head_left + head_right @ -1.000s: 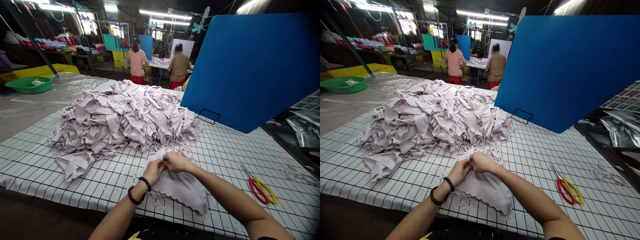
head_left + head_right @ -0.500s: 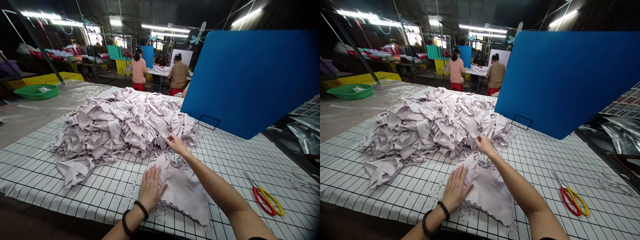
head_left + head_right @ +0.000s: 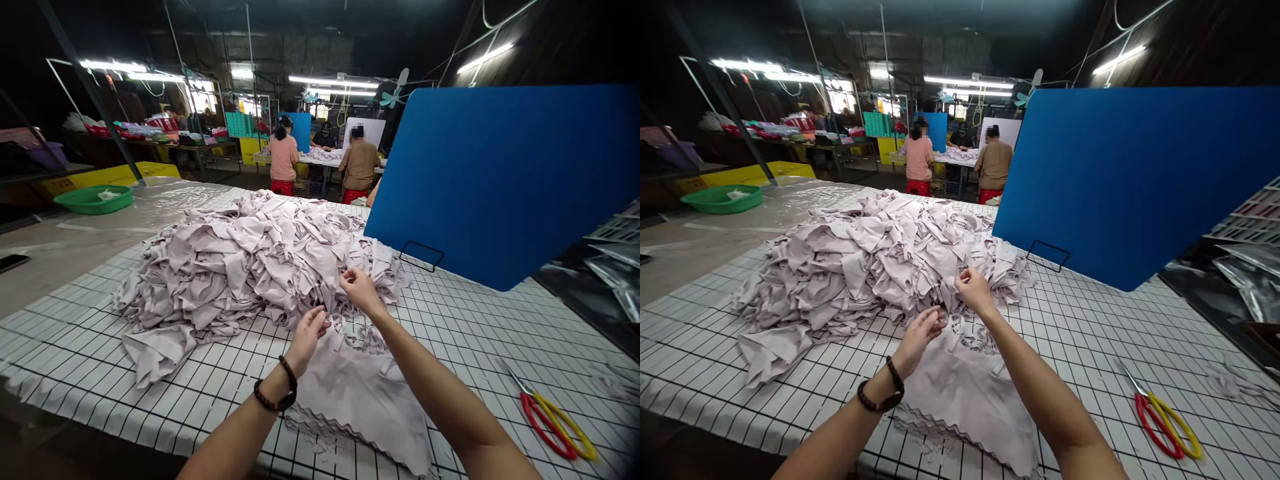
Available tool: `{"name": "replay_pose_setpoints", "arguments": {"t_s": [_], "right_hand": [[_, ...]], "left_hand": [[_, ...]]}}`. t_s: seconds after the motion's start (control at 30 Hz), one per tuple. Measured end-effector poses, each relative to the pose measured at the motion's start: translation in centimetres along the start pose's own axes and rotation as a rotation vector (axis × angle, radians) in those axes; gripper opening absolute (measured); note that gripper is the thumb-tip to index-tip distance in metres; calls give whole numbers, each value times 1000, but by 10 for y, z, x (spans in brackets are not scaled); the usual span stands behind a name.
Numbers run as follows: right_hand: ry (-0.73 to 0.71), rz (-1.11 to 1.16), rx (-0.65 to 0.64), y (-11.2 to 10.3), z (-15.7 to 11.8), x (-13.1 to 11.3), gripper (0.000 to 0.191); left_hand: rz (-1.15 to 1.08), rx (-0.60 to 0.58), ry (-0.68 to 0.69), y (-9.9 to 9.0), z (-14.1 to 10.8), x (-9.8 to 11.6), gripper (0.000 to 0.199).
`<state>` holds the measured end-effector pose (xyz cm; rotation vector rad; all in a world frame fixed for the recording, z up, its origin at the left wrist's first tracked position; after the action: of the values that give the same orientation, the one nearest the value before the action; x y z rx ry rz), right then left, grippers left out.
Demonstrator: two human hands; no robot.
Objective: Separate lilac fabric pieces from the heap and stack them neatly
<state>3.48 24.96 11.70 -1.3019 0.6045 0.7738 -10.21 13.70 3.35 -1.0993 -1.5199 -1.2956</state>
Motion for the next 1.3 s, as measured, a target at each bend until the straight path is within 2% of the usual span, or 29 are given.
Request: {"name": "replay_pose_setpoints", "arguments": {"t_s": [0.07,0.13,0.23,0.3,0.37,0.43,0.47,0.53,0.6,0.67,0.73,0.8,0.87,0.97,1.03,1.1,1.2,1.27,1.3], "right_hand": [[2,-162,17,16,6,-1,33],[-45,-315,68,34,13,-8,47],[-102,-442,93,52,24,-17,44],[-111,-378,106,49,32,-17,34],[-119,-185,131,33,40,-15,28],[-136,62,78,18,46,-11,25],[-136,178,12,14,48,-9,24],[-97,366,-139,8,48,-4,21],[8,528,-235,1,46,3,17],[108,660,-252,-10,42,11,14],[156,737,-228,-22,40,16,12],[171,762,-207,-35,38,19,10],[190,774,-216,-44,37,23,10],[194,798,-281,-52,35,23,9],[178,826,-307,-56,35,22,8],[165,838,-297,-59,34,20,7],[167,816,-259,-62,33,16,9],[180,806,-239,-63,32,11,13],[195,803,-240,-64,31,10,16]], "left_hand": [[-97,74,-21,5,12,-1,38],[-92,110,42,5,16,0,37],[12,124,180,-8,13,6,37],[137,175,299,-24,14,21,37],[313,264,462,-38,19,51,36],[524,330,648,-38,30,89,40],[629,330,727,-31,38,106,45],[823,242,802,-10,64,127,56],[888,81,776,11,92,131,52],[860,-65,712,26,111,127,37],[812,-140,677,34,118,122,24],[782,-162,671,36,118,119,24],[698,-174,632,36,117,117,36],[515,-194,543,36,115,117,49],[452,-249,491,41,112,118,49],[516,-335,496,54,104,119,46],[715,-417,633,78,87,121,60],[778,-424,692,90,80,118,50],[757,-439,664,94,81,114,40]]}}
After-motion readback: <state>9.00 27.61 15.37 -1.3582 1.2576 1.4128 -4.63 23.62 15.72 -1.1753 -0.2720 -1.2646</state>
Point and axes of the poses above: each hand's wrist, its own z-axis towards the middle knuckle, its own y-axis out of the palm, x = y × z, the point moved 9 cm from there along z, towards the middle knuckle, and after that the axes turned 5 degrees about y, right-handed, at the moved point
